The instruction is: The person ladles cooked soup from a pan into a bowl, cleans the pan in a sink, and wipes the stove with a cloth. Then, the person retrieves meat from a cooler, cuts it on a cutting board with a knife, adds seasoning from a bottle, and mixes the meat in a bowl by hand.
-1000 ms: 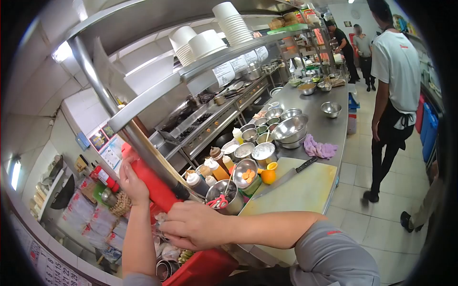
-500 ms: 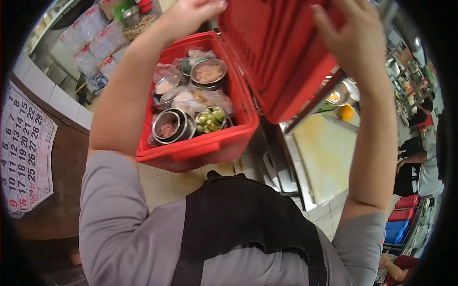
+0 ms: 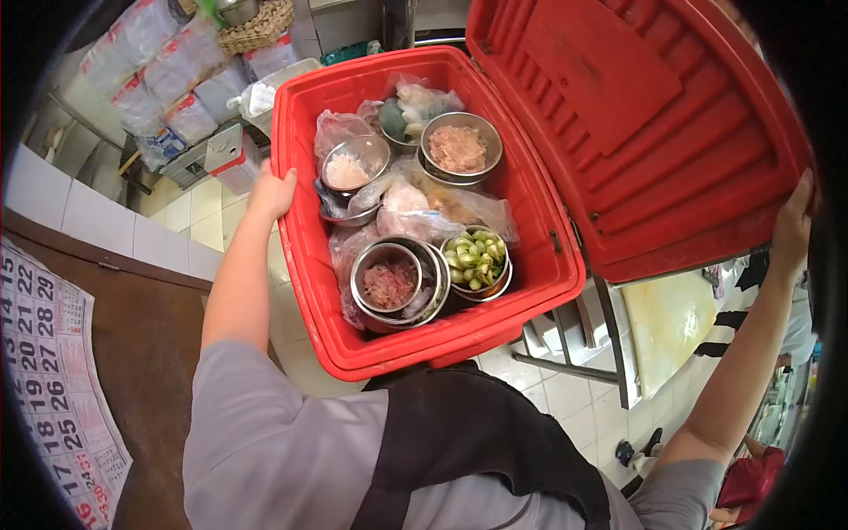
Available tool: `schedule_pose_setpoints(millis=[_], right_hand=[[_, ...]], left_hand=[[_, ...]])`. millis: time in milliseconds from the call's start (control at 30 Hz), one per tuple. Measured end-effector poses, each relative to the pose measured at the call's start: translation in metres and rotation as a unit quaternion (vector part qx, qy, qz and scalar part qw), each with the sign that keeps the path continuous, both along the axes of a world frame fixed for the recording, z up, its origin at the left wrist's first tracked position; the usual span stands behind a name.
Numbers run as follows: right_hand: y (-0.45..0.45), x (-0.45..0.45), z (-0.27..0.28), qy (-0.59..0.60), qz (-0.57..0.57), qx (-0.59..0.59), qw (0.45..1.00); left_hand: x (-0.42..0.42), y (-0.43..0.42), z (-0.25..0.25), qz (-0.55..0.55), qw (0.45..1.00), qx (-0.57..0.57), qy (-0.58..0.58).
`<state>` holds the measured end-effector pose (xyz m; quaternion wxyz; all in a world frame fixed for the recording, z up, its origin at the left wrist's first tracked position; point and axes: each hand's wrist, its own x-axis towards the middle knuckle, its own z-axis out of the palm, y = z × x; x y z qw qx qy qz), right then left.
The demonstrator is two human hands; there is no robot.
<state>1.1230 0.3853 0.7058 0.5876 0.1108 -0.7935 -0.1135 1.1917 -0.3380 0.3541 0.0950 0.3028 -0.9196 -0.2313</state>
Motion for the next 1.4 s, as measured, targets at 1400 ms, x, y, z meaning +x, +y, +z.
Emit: schedule_pose_setpoints(millis=[1400], right_hand=[[-0.562, -0.044, -0.4, -0.713, -0.172, -0.353, 0.581]], left_hand=[[-0.192, -0.112, 0.004, -0.306, 0.941, -0.145, -0.008]])
